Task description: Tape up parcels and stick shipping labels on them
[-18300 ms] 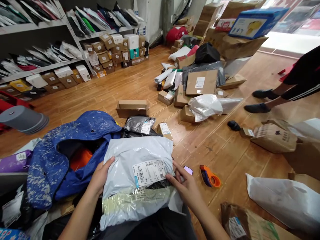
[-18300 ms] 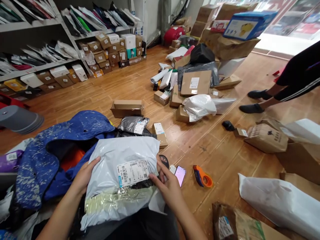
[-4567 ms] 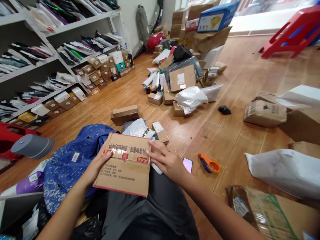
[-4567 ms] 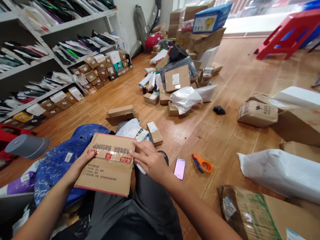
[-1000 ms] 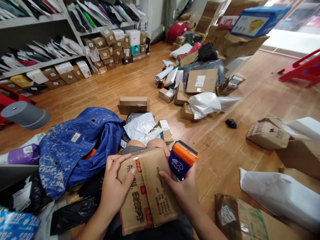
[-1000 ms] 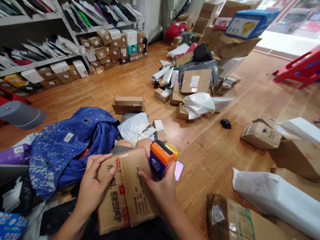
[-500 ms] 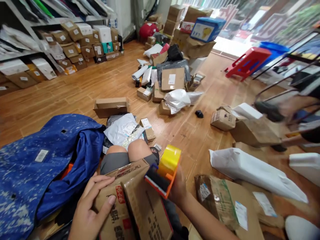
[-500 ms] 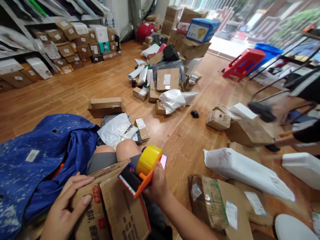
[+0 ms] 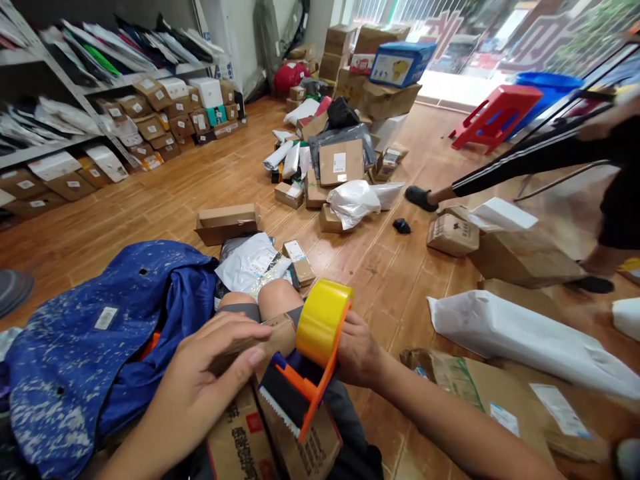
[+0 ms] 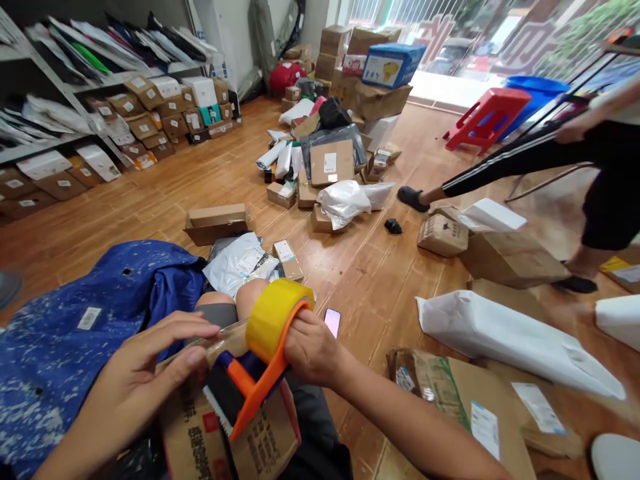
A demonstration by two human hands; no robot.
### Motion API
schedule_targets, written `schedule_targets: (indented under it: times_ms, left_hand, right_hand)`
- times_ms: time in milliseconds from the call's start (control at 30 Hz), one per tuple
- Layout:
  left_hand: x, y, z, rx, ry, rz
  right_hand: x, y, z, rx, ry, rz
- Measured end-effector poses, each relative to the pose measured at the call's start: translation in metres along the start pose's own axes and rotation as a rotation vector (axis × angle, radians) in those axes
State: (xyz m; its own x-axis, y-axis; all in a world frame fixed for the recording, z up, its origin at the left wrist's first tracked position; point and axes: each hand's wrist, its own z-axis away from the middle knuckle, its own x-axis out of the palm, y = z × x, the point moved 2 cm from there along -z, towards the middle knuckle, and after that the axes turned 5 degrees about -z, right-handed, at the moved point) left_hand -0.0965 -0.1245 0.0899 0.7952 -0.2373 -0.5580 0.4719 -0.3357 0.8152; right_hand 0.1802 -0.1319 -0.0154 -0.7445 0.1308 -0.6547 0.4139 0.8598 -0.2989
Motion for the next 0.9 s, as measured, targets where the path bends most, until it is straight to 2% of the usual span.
schedule_targets:
  times_ms: [133, 300, 533, 667, 900]
  left_hand:
    - [0.006, 0.011, -0.021, -0.074, -0.03, 0.141]
    - [0.013, 0.01, -0.028, -0.14, -0.163, 0.334]
    - [0.012, 0.024, -0.029, 0.01, -0.23, 0.088]
    - [0.006, 0.031, -0.036, 0.054, -0.242, 0.113]
    - [-0.001, 0.042, -0.035, 0.022, -0.308, 0.164]
  right_hand:
    - [-0.004, -0.009, -0.017, -0.139, 0.019, 0.026]
    - [-0.006, -0.019, -0.025, -0.212, 0.005, 0.04]
    - [-0.008, -0.022, -0.031, -0.226, -0.015, 0.014]
    - [-0.013, -0.025, -0.038, -0.278, -0.051, 0.012]
    - [-0.021, -0.029, -0.045, -0.337, -0.112, -0.021]
